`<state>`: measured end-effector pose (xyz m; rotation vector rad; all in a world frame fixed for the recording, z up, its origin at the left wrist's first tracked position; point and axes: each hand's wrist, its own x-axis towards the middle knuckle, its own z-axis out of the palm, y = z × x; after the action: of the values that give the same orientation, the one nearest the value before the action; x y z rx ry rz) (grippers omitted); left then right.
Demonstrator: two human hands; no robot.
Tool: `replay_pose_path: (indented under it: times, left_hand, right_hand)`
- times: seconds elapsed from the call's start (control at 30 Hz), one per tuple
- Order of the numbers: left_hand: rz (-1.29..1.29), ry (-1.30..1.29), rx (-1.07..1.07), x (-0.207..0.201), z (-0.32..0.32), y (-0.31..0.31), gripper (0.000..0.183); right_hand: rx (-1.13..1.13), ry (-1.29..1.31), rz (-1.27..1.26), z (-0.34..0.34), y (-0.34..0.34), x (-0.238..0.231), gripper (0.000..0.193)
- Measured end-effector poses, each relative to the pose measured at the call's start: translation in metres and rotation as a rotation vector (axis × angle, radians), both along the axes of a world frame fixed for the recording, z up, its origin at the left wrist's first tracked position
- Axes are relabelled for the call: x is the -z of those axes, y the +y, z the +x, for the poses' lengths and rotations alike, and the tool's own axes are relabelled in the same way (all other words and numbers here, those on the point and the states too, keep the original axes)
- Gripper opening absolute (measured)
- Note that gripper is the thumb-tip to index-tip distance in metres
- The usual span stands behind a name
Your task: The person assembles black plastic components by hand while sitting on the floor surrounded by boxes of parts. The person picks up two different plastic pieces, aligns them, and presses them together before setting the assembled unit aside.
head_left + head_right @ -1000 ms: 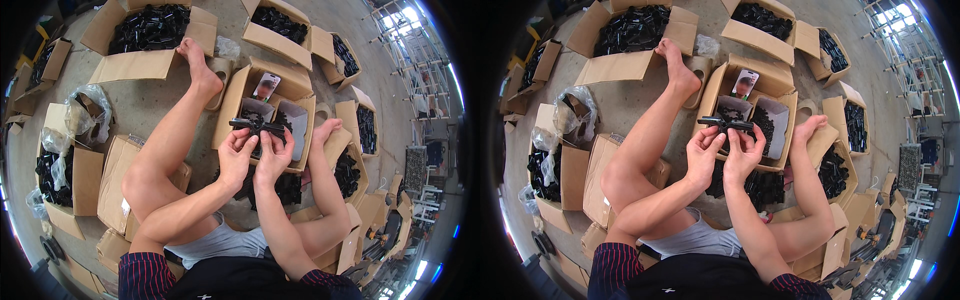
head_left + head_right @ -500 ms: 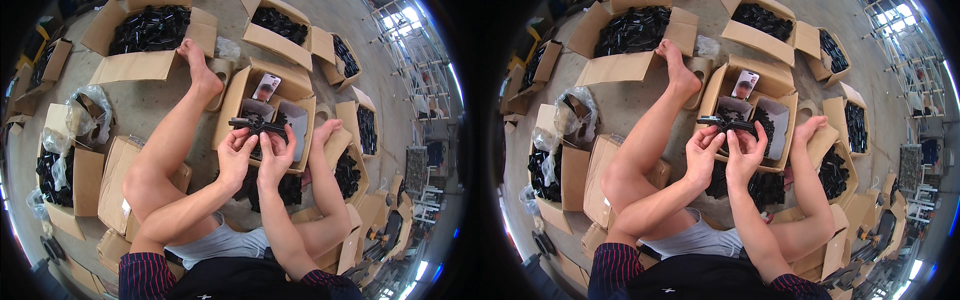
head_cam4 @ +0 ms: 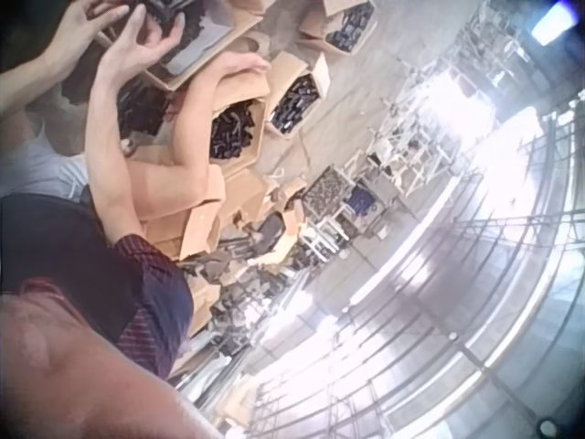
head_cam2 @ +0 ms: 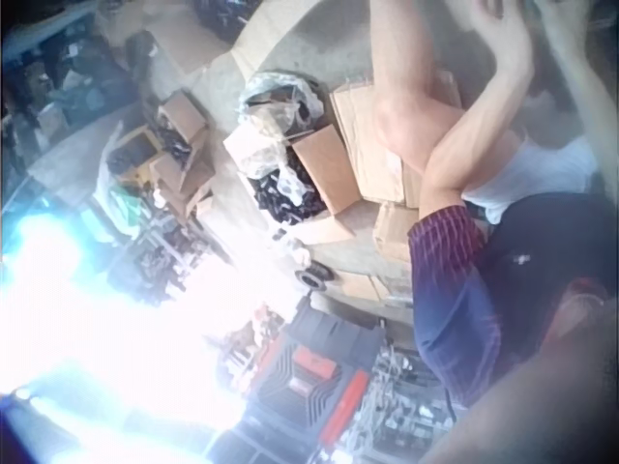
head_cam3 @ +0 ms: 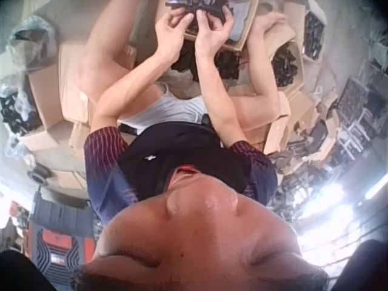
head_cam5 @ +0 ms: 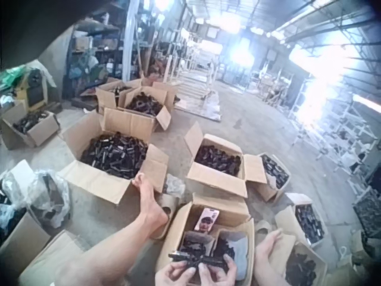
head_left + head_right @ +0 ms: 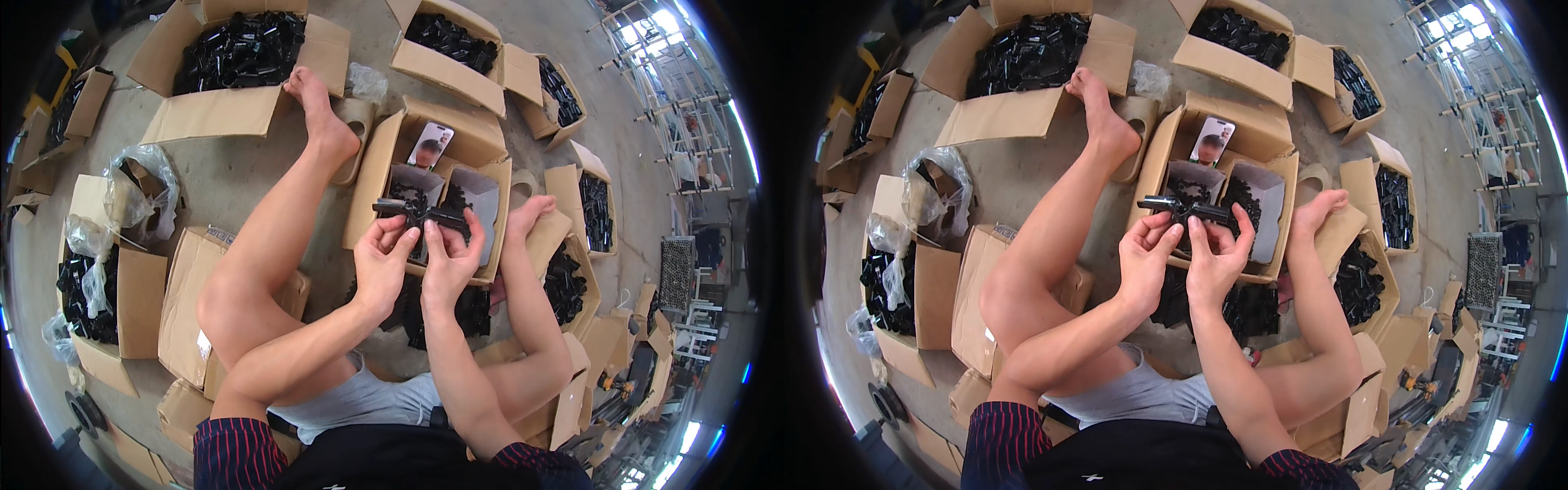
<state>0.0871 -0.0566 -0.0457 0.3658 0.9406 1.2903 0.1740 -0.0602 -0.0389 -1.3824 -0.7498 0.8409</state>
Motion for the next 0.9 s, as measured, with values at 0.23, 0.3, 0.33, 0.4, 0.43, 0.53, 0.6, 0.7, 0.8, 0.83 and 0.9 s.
replay_pose_path:
  times: [0.23, 0.3, 0.33, 0.4, 0.43, 0.53, 0.6, 0.7, 0.8, 0.83, 0.9]
  left_hand:
    - [-0.025, 0.007, 0.015, 0.003, 0.002, 0.000, 0.024]
    - [-0.003, 0.009, 0.013, 0.004, 0.002, 0.000, 0.024]
    - [-0.007, 0.002, 0.017, 0.004, 0.001, 0.000, 0.024]
    - [-0.016, -0.012, 0.020, 0.004, 0.001, 0.000, 0.024]
    - [-0.010, -0.007, 0.017, 0.005, 0.001, 0.000, 0.024]
    - [-0.009, 0.000, 0.016, 0.007, 0.002, -0.001, 0.024]
    - [-0.014, -0.003, 0.017, 0.004, 0.002, -0.001, 0.024]
    - [-0.027, 0.008, 0.025, 0.005, 0.002, -0.001, 0.024]
    - [-0.021, -0.018, 0.042, 0.005, 0.002, -0.001, 0.023]
    - [-0.023, -0.016, 0.036, 0.005, 0.003, -0.002, 0.023]
    - [-0.025, -0.013, 0.025, 0.005, 0.003, -0.002, 0.022]
  right_hand:
    - [-0.005, 0.007, 0.031, 0.001, -0.005, -0.003, 0.068]
    - [-0.002, -0.017, -0.024, 0.004, -0.003, 0.000, 0.067]
    - [-0.006, 0.001, -0.054, 0.006, -0.003, -0.001, 0.066]
    - [-0.024, -0.064, -0.019, 0.009, -0.007, 0.000, 0.065]
    - [-0.035, -0.096, -0.001, 0.010, -0.008, 0.002, 0.065]
    - [-0.021, -0.045, 0.049, 0.006, -0.006, 0.005, 0.064]
    - [-0.018, -0.034, 0.020, 0.007, -0.007, 0.006, 0.064]
    - [-0.027, -0.066, -0.004, 0.007, -0.006, 0.005, 0.063]
    - [-0.033, -0.097, 0.047, 0.004, -0.005, 0.002, 0.062]
    - [-0.029, -0.088, 0.045, 0.003, -0.004, 0.002, 0.062]
    - [-0.026, -0.086, 0.004, 0.004, -0.005, 0.001, 0.062]
